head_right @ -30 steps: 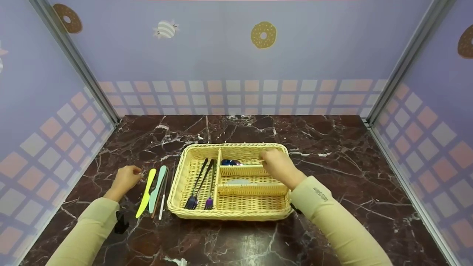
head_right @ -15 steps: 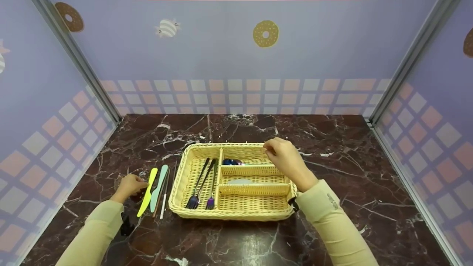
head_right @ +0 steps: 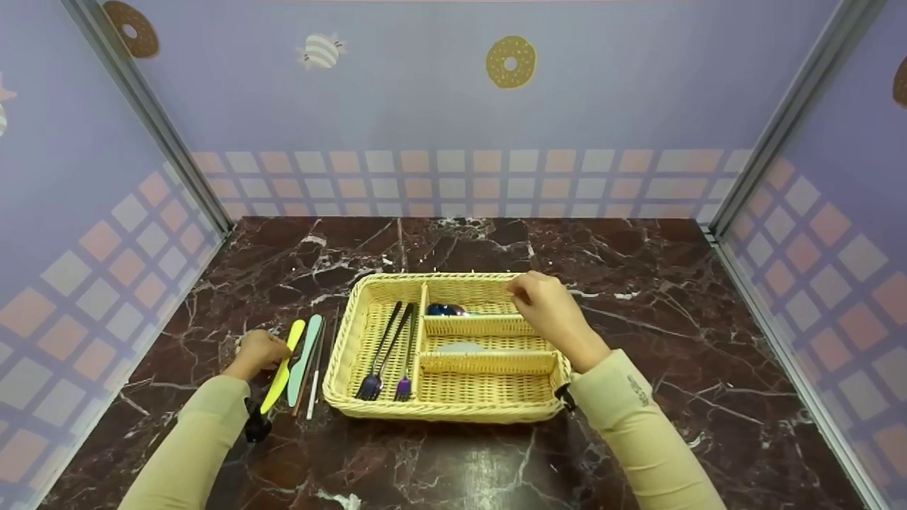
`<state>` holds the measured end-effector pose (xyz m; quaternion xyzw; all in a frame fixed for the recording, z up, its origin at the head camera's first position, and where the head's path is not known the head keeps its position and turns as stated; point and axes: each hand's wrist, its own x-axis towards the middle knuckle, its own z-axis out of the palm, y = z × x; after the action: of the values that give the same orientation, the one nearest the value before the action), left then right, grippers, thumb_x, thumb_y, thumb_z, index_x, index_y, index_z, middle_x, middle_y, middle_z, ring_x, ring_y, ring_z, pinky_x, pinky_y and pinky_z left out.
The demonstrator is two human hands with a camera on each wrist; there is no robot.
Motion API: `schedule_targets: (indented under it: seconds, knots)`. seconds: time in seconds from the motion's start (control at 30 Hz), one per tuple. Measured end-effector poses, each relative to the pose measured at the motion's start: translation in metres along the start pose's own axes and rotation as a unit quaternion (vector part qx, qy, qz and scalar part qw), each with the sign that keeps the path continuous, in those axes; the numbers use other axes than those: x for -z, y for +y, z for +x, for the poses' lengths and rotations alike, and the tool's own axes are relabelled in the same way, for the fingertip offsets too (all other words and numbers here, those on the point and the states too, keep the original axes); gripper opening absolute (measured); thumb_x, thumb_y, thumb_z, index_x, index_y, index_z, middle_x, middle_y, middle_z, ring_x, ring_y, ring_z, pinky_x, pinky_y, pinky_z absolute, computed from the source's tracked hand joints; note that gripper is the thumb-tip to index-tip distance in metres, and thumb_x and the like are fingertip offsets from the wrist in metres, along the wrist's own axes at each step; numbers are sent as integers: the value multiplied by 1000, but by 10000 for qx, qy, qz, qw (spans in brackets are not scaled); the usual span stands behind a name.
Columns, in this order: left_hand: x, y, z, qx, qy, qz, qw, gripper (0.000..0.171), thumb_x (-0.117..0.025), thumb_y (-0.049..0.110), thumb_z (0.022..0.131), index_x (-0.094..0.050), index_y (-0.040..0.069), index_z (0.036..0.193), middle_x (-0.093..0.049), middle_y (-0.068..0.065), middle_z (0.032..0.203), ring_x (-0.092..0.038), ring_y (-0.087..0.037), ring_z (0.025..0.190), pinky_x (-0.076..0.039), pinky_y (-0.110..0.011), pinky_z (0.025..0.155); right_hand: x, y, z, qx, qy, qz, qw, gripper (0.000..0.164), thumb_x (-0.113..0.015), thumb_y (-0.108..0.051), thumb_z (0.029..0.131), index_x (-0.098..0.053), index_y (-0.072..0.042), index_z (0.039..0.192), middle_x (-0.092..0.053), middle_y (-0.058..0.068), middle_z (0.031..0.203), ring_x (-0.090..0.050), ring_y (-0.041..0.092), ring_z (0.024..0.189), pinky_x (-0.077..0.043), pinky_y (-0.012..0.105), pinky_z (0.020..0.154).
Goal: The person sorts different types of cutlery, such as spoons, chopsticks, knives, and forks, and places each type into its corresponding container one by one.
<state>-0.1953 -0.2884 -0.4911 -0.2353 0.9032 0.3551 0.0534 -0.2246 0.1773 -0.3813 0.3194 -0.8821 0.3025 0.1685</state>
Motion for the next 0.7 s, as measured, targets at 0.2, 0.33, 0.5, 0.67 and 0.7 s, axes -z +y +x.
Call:
schedule_targets:
  seconds: [0.2, 0.33, 0.5, 0.67, 0.7]
  knots:
    - [-1, 2, 0, 207, -207, -19, 9996, 27, -63, 2, 74, -56, -14, 95, -50, -12, 70, -49, -17, 54, -46, -25, 46, -2, 2, -2, 34, -71, -102, 9999, 8, -63, 8, 78, -66, 2, 82, -65, 13, 79, -62, 22, 71, -54, 32, 63]
    - [1, 1, 3, 417, -349, -178, 9984, 36, -64, 2, 74, -52, -15, 104, -48, -12, 73, -48, -15, 52, -44, -22, 44, -3, 2, -3, 16, -100, -146, 9998, 8, -63, 8, 78, -66, 2, 82, -65, 13, 80, -63, 22, 71, -54, 33, 63]
    - [2, 1, 8, 593, -370, -305, 9971, 37, -65, -1, 72, -53, -17, 104, -48, -10, 67, -47, -12, 46, -43, -20, 41, -3, 3, -4, -51, -121, -105, 9999, 11, -62, 11, 77, -65, 2, 84, -65, 12, 81, -63, 23, 72, -54, 34, 64]
    - [2, 2, 9, 644, -390, -494, 9959, 28, -65, -6, 71, -57, -16, 95, -49, -11, 68, -51, -13, 48, -48, -21, 44, -2, 2, -4, -54, -97, -53, 9999, 12, -63, 11, 76, -65, 3, 85, -66, 13, 82, -64, 24, 73, -55, 34, 65]
    - [3, 2, 9, 639, -384, -536, 9958, 24, -65, -6, 71, -57, -15, 92, -49, -11, 68, -51, -13, 47, -47, -21, 44, -3, 2, -3, -40, -92, -55, 9999, 12, -63, 11, 76, -65, 3, 86, -66, 14, 83, -64, 24, 73, -55, 34, 65]
